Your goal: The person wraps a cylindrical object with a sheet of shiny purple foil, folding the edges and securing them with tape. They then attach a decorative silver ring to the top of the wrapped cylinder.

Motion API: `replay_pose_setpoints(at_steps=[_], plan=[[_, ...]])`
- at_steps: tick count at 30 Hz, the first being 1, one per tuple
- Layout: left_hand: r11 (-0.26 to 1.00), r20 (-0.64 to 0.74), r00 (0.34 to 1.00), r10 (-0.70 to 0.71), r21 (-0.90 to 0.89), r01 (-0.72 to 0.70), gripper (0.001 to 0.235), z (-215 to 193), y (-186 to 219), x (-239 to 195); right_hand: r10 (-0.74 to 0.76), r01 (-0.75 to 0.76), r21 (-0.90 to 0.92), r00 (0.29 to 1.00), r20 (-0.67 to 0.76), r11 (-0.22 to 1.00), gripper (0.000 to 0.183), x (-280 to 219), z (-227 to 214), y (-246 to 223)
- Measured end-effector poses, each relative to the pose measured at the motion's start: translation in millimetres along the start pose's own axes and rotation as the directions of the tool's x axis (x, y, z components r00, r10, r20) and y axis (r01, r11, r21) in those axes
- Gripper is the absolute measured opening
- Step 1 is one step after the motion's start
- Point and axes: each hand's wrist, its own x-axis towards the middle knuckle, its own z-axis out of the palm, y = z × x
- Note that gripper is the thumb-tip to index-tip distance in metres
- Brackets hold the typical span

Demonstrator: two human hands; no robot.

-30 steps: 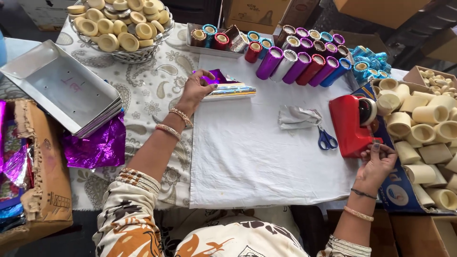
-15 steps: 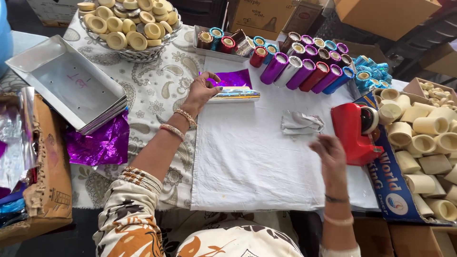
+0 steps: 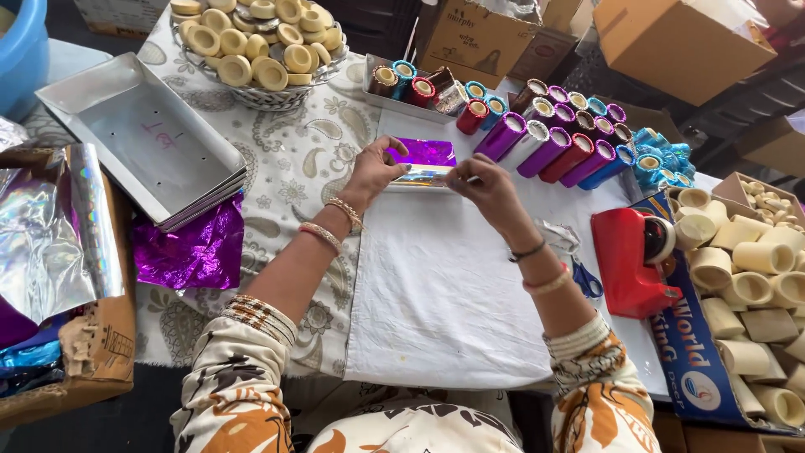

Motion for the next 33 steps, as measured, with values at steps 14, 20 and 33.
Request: replay_pose_setpoints(at_steps=[14,20,33], plan=[[0.996,-0.027,0.999,-0.025,0.086,0.027,0.032,2.1,-7.2,5.9,0.191,-0.191,-0.016,0.981,0.013,0.981,0.010,59.3,37.5,52.6],[0.989,-0.030,0.999,-0.042,0.138,0.046,0.033,2.2,-0.9,3.6,0.145,-0.146,-0.159,0.989,-0.017,0.976,0.010,58.3,38.1,35.3],[0.993,0.003,0.999,-0.036,0.109,0.035,0.035,0.9,-2.4,3.7,0.251,-0.251,-0.236,0.968,-0.029,0.939,0.032,68.9,27.4,45.5]])
